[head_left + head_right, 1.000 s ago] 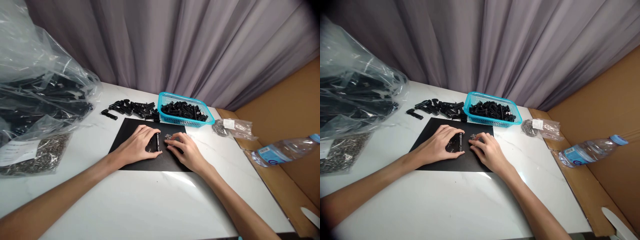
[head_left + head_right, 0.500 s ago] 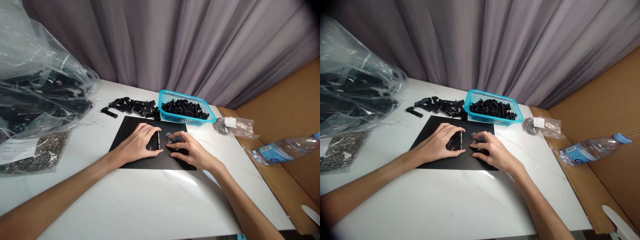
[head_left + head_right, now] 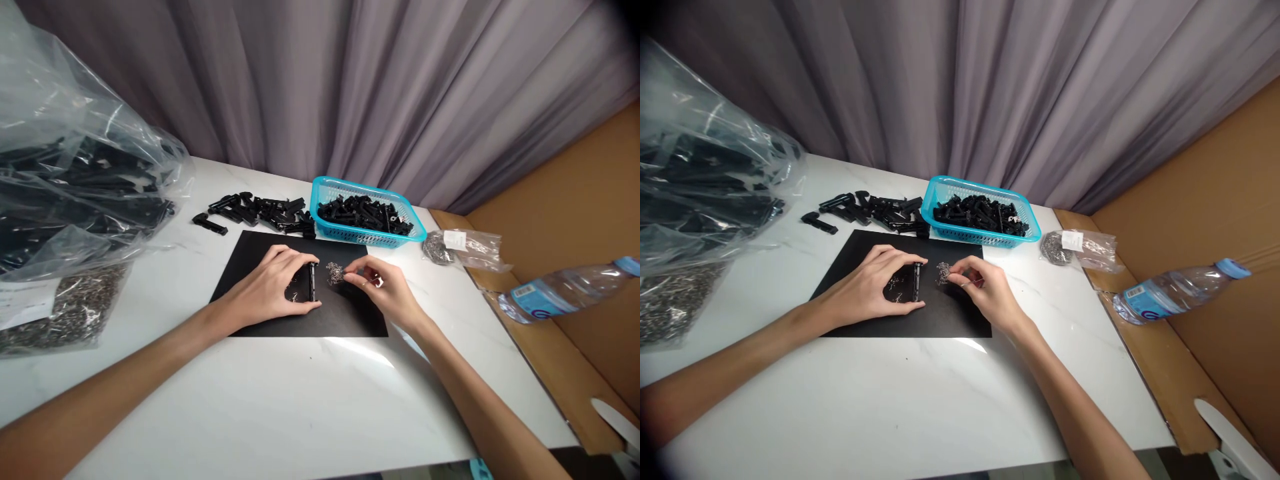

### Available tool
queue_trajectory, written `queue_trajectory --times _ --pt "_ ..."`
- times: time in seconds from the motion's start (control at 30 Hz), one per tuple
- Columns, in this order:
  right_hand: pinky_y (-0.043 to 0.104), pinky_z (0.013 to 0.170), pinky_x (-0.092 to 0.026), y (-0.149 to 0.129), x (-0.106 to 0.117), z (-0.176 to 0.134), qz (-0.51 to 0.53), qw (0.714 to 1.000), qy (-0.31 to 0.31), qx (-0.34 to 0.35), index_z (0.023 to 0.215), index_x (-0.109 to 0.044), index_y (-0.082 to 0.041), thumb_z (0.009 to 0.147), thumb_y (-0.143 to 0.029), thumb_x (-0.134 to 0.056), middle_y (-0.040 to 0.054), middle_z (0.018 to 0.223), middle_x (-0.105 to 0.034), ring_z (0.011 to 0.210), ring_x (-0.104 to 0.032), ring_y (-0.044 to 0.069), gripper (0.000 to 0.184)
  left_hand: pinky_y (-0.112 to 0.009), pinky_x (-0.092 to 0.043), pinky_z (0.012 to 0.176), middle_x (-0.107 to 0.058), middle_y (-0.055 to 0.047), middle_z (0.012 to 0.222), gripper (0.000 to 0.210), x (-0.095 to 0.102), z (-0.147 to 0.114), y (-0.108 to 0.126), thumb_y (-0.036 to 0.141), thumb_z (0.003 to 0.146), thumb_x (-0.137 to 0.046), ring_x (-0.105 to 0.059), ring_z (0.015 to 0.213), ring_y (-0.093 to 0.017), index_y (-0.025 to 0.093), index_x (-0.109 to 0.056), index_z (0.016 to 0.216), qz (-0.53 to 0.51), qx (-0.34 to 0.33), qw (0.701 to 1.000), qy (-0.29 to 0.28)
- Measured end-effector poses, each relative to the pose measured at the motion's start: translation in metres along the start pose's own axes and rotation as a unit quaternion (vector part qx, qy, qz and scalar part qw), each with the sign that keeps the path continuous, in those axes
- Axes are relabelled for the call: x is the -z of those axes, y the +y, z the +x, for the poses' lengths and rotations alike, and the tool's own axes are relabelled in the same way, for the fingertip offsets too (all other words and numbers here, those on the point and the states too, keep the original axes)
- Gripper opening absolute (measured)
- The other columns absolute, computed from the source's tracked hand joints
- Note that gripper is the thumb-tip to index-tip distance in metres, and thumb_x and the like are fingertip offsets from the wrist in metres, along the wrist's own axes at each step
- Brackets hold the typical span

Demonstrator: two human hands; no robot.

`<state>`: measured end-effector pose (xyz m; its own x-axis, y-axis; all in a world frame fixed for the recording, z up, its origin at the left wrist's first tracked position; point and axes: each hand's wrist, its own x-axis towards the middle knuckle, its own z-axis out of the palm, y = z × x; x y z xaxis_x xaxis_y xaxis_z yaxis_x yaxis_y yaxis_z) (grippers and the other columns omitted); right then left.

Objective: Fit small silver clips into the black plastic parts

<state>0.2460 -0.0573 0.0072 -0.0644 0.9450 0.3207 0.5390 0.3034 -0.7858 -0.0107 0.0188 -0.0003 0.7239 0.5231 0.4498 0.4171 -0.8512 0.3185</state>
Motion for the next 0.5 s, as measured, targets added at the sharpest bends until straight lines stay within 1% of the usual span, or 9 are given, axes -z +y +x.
queue_trajectory --times 0.1,0.2,0.3,0.4,0.5 --pt "0.028 0.064 -0.046 0.001 -0.004 0.000 0.036 0.999 -0.011 -0.020 0.101 -0.073 -0.021 0.095 -0.039 -0.073 0.0024 0.091 -0.073 0.070 -0.057 0.015 0.019 -0.049 -0.048 0.107 -0.069 -0.008 0.129 0.069 0.000 -0.002 0.003 0.056 0.079 -0.083 -0.052 0.123 -0.033 0.024 -0.059 0.136 -0.026 0.015 0.999 -0.018" --pt "0.028 0.068 -0.046 -0.001 -0.006 0.000 0.036 0.999 -0.034 -0.012 0.095 -0.073 -0.022 0.097 -0.035 -0.070 0.0023 0.093 -0.074 0.074 -0.059 0.015 0.014 -0.048 -0.049 0.104 -0.070 -0.008 0.128 0.072 0.000 -0.003 0.008 0.060 0.077 -0.083 -0.051 0.124 -0.034 0.025 -0.059 0.135 -0.058 0.040 0.997 -0.045" --pt "0.028 0.070 -0.045 -0.002 -0.007 -0.001 0.028 0.999 -0.046 0.010 0.093 -0.071 -0.022 0.099 -0.030 -0.067 0.0014 0.093 -0.072 0.078 -0.060 0.015 0.011 -0.047 -0.048 0.105 -0.069 -0.007 0.129 0.073 0.000 -0.004 0.011 0.064 0.075 -0.083 -0.049 0.126 -0.034 0.025 -0.060 0.133 -0.065 0.053 0.994 -0.068" --pt "0.028 0.072 -0.045 -0.003 -0.009 -0.002 0.024 0.999 -0.046 0.016 0.094 -0.069 -0.022 0.101 -0.029 -0.065 0.0016 0.093 -0.070 0.081 -0.060 0.016 0.010 -0.048 -0.044 0.108 -0.067 -0.007 0.131 0.075 0.002 -0.002 0.013 0.070 0.073 -0.081 -0.049 0.126 -0.033 0.026 -0.061 0.132 -0.051 0.048 0.995 -0.072" --pt "0.028 0.071 -0.046 -0.003 -0.011 -0.002 0.058 0.997 -0.059 -0.006 0.097 -0.066 -0.022 0.102 -0.030 -0.063 0.0010 0.090 -0.069 0.079 -0.061 0.015 0.010 -0.050 -0.038 0.110 -0.068 -0.007 0.125 0.071 0.004 0.001 0.014 0.071 0.074 -0.080 -0.054 0.121 -0.032 0.025 -0.064 0.126 -0.047 0.023 0.996 -0.075"
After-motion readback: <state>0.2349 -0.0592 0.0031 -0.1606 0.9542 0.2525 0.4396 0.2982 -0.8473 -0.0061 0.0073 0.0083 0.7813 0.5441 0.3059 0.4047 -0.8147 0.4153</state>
